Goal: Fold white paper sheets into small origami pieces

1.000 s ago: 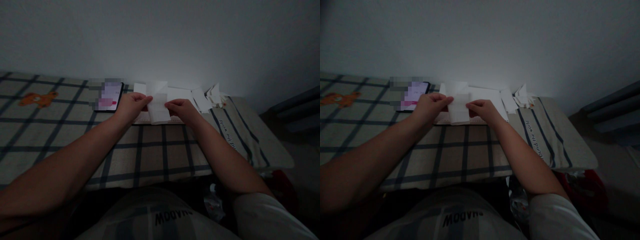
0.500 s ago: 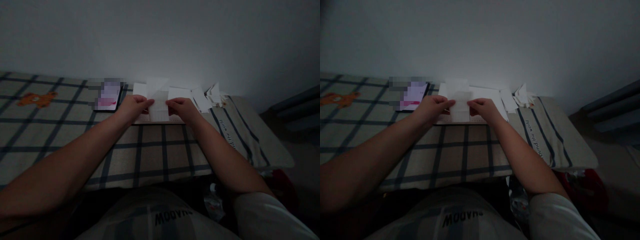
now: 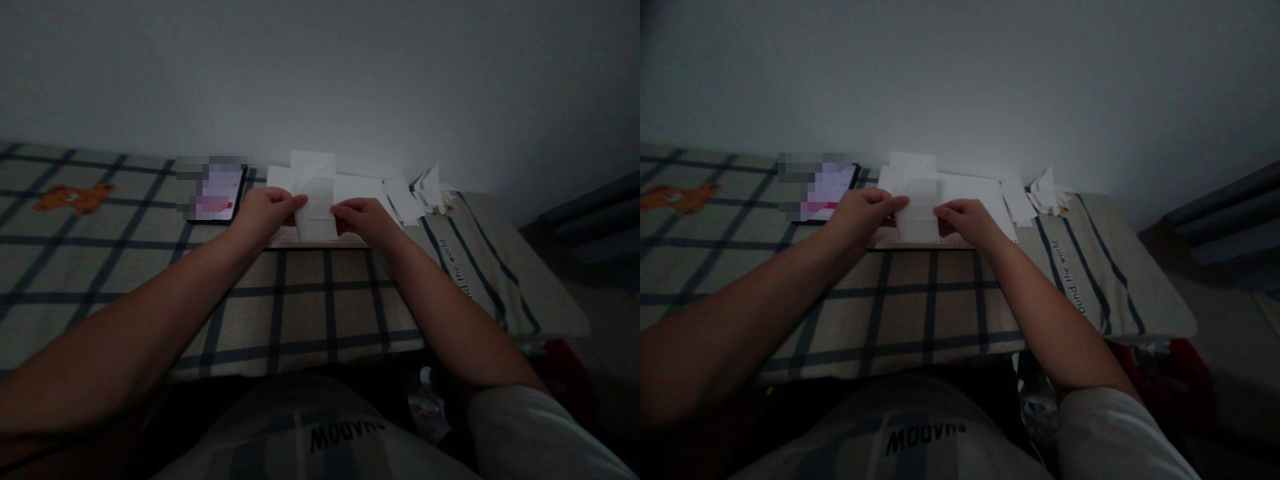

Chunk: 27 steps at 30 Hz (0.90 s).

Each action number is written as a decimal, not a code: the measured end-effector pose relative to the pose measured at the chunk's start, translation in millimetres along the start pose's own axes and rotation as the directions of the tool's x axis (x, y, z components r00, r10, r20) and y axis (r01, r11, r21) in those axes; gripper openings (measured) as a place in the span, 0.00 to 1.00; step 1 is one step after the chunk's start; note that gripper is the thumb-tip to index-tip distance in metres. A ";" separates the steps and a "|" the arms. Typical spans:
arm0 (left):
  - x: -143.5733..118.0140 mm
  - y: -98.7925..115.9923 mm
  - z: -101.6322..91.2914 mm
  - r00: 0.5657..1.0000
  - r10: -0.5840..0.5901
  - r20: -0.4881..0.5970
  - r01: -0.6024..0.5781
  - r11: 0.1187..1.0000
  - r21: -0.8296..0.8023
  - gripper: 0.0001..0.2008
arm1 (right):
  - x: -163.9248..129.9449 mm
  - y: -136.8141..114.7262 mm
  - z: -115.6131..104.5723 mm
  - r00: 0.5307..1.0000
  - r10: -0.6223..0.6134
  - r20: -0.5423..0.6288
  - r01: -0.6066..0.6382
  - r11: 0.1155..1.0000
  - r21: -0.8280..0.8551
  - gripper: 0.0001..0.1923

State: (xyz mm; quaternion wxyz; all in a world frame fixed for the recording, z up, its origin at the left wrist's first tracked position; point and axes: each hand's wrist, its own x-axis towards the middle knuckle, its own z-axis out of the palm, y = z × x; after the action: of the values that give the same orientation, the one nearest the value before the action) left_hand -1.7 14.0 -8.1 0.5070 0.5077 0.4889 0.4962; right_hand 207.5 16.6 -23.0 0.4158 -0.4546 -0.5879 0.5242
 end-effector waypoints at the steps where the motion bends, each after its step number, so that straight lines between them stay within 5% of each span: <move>1: 0.2 -0.5 0.0 1.000 0.007 -0.001 -0.007 1.000 0.000 0.15 | -0.1 0.2 0.2 1.000 -0.007 -0.002 0.007 1.000 0.012 0.11; 10: -0.9 -0.6 0.1 0.997 0.073 -0.038 -0.068 0.991 0.115 0.14 | -0.6 0.5 -1.1 0.999 0.033 -0.023 -0.033 0.999 -0.013 0.13; 20: -1.6 2.3 1.1 0.978 -0.153 0.139 0.155 0.988 -0.007 0.11 | -1.0 -4.5 -2.2 0.992 -0.050 -0.114 0.041 0.996 -0.081 0.13; 27: -2.2 0.5 -0.1 0.990 -0.101 0.101 0.096 0.994 0.060 0.11 | 0.6 -2.7 -0.6 0.991 -0.045 -0.125 0.045 0.999 -0.005 0.11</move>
State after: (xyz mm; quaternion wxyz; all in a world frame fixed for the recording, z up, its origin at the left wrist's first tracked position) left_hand -1.9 11.8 -7.6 0.5417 0.5217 0.4997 0.4298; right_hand 207.7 17.3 -20.2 0.4630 -0.4735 -0.5715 0.4846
